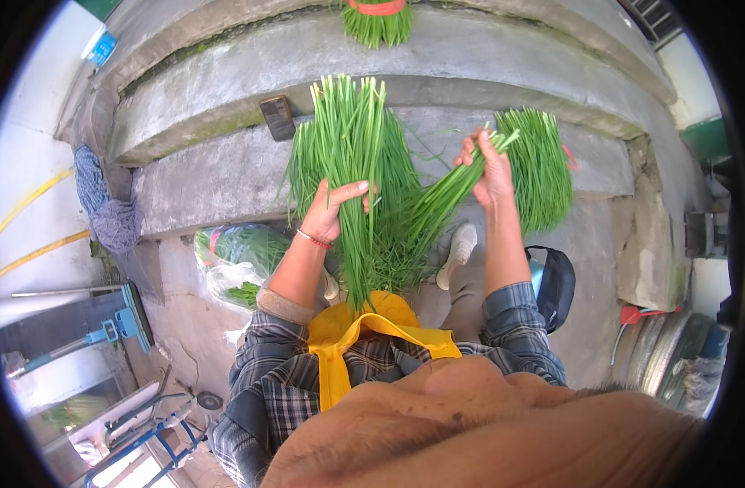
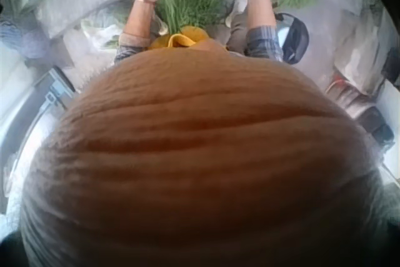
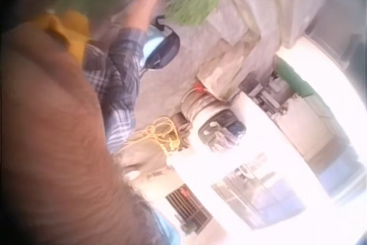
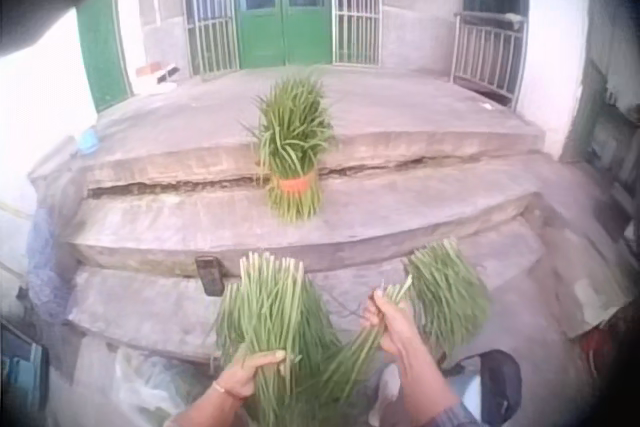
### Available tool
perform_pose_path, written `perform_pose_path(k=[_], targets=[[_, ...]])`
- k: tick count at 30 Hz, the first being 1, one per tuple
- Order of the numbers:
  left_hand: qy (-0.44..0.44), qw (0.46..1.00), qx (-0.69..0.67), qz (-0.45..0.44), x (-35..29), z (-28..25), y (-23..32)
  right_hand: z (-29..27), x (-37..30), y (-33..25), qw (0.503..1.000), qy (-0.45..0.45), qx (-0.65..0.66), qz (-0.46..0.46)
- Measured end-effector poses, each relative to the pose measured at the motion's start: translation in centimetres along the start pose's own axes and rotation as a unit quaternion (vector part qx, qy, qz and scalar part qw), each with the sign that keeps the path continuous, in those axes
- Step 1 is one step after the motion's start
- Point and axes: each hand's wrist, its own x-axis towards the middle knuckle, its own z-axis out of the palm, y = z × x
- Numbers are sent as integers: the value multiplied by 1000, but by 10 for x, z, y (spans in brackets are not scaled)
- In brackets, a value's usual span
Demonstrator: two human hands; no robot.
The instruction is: The person gathers and aligns long green vegetable stalks by hand, forming them into bundles. They repeatedly adjust the stalks to create uniform bunches and place completed bundles on a concrete ledge.
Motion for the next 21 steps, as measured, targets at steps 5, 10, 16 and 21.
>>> perform_pose_path(k=[5,10,16,21], targets=[[-58,997,45,-39,-1,19,-14,18,0,20,987,52,-141,64],[-87,990,51,-98,-1,20,-25,19,-3,24,978,56,-192,65],[-25,996,37,-80,1,21,-26,12,-1,20,984,67,-161,25],[-20,998,17,-51,-4,26,-21,13,-2,20,984,81,-155,12]])
